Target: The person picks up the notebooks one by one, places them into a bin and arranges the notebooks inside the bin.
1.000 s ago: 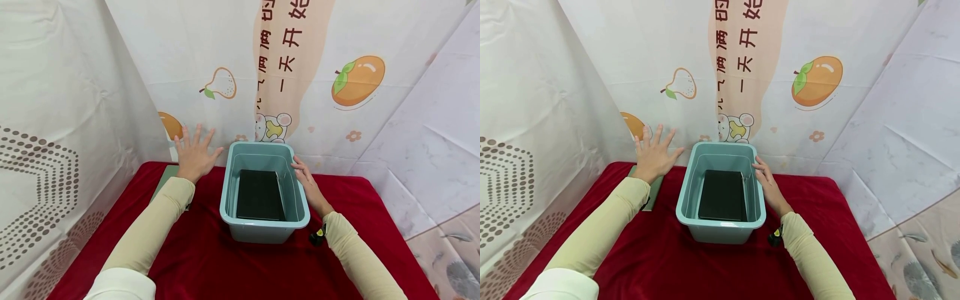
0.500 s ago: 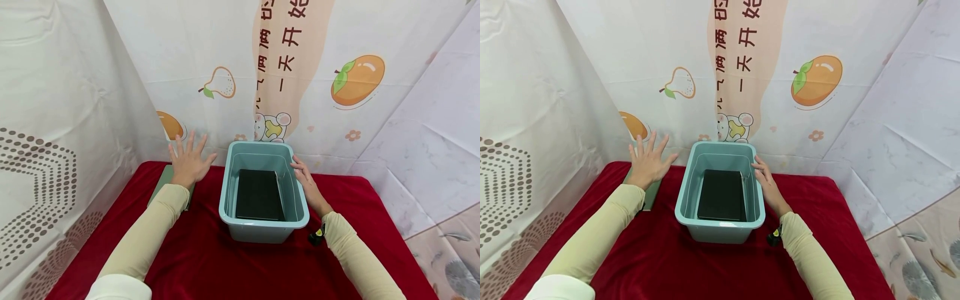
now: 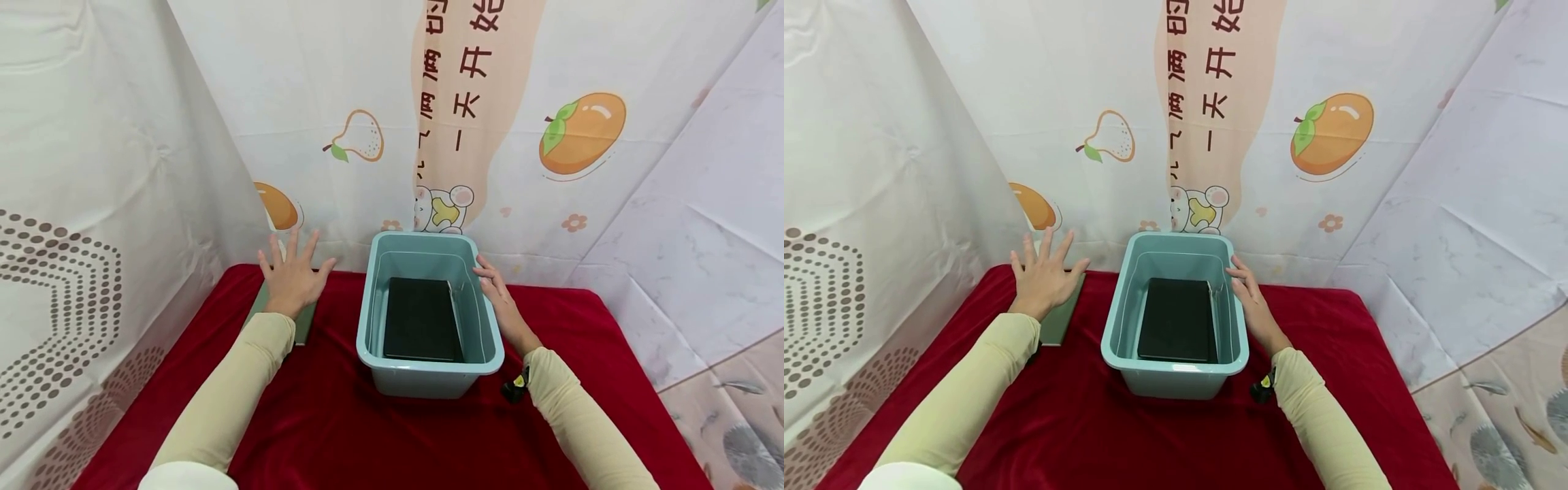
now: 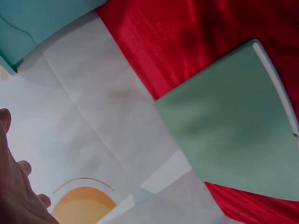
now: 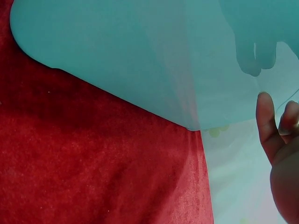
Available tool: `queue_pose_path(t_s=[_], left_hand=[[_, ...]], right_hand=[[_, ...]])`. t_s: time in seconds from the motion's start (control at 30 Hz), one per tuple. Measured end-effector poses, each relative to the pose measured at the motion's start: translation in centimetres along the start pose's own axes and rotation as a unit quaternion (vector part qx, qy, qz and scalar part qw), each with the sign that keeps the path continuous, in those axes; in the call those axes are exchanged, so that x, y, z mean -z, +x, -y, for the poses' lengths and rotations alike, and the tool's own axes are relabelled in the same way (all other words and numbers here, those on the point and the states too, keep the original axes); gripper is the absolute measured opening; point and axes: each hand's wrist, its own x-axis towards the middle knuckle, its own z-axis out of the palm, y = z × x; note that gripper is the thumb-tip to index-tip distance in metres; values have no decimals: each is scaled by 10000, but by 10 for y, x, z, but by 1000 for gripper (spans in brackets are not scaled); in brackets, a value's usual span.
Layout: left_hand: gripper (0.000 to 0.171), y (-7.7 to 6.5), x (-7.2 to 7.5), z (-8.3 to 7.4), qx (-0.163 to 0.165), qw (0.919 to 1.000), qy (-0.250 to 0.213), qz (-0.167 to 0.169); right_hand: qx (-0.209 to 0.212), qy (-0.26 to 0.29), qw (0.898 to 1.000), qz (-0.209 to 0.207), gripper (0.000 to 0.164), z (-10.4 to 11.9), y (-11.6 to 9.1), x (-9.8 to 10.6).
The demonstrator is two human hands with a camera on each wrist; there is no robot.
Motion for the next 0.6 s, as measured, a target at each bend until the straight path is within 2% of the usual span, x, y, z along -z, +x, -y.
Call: queue_pose_path(t_s=[0.3, 0.6], left_hand=[[78, -6, -3, 15, 76, 10000, -16, 46], [74, -15, -13, 33, 275, 9995, -129, 79]], right_hand=[[26, 26, 10000, -26, 52, -1, 0, 1], [3, 40, 10000, -6, 52, -3, 1, 1]])
